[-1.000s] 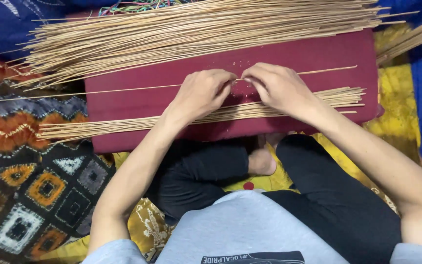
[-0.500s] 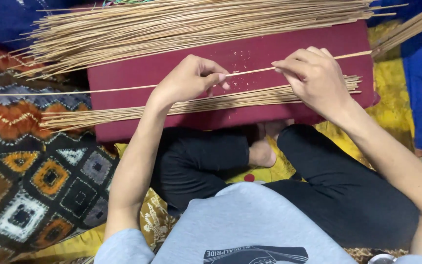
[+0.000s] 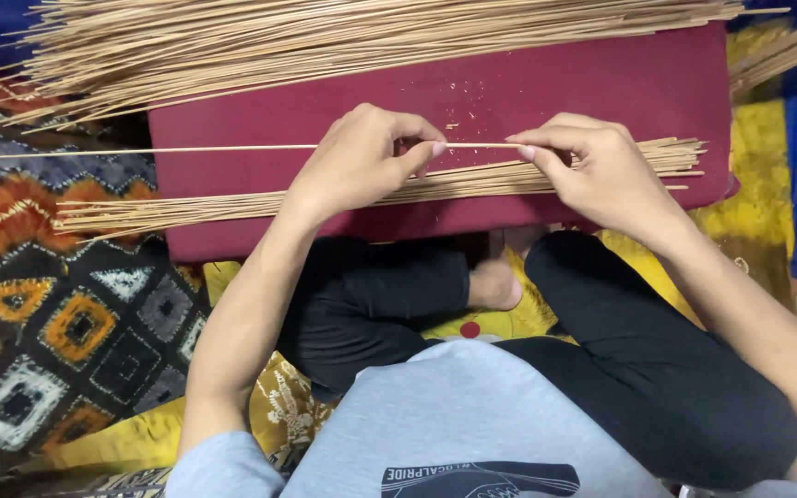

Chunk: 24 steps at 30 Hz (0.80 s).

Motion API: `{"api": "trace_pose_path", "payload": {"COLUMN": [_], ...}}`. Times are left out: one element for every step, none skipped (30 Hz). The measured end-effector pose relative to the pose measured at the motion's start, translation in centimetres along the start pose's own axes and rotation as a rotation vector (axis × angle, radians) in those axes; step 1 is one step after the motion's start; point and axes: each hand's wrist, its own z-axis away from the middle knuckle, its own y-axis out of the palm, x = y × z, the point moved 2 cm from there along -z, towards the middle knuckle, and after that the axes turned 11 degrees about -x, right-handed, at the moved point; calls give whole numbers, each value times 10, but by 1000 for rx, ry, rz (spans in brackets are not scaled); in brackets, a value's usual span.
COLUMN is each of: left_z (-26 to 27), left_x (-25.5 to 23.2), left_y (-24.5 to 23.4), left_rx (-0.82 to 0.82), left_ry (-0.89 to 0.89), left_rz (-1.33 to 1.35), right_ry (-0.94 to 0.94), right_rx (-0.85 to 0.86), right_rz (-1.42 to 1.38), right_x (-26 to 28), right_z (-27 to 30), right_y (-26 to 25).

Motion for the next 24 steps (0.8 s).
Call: {"api": "trace_pose_path", "payload": {"left_z": [-1, -1, -2, -1, -1, -1, -2, -2, -2, -1, -1, -2, -1, -1, -1, -2, -5, -6, -7, -8, -8, -8, -7, -7], "left_x": [0, -2, -4, -4, -6, -8, -6, -5, -3, -2, -2, -2, -6, -11, -15, -11, -7, -3, -3, -2, -1, -4, -8, -13], "left_y": [4, 8, 12, 15, 16, 18, 14, 10, 6, 6, 6, 7, 10, 14, 17, 15, 14, 13, 15, 17, 20, 23, 27, 30], "left_rx": [2, -16, -33, -30, -24, -19, -16, -23, -32, -33, -16, 0, 1, 21, 40, 40, 38, 36, 35, 34, 40, 44, 71, 98], "left_ry": [-3, 50, 105, 105, 112, 118, 119, 90, 60, 59, 37, 15, 18, 23, 25, 25, 11, -2, -2, 5, 12, 11, 14, 18], "left_rz": [1, -34, -68, -66, -74, -82, -82, -60, -37, -38, -29, -20, -22, -23, -24, -25, -6, 12, 10, 4, 3, 4, 0, -5], "right_ry": [2, 9, 16, 20, 6, -8, -6, -37, -70, -71, -110, -149, -149, -162, -175, -175, -182, -189, -192, -197, -196, -192, -193, -194], "right_rx": [2, 13, 23, 23, 45, 67, 66, 49, 34, 35, 21, 7, 4, 20, 37, 37, 35, 33, 32, 40, 52, 52, 95, 137], "right_rz": [-1, -11, -19, -18, 1, 21, 20, 73, 126, 125, 161, 196, 197, 192, 185, 184, 182, 181, 180, 199, 219, 220, 252, 284], "right_x": [2, 5, 8, 11, 14, 18, 14, 11, 9, 2, -4, -10, -11, -13, -14, -17, -21, -25, -25, -26, -27, -20, -14, -8], "right_z": [-1, -1, -2, -3, -4, -5, -5, -6, -7, -5, -4, -3, -2, 0, 0, -2, -4, -5, -6, -7, -6, -4, -4, -3], "right_y": [3, 6, 8, 9, 9, 9, 8, 6, 5, 9, 13, 16, 20, 24, 29, 28, 26, 24, 25, 27, 28, 31, 33, 36]}}
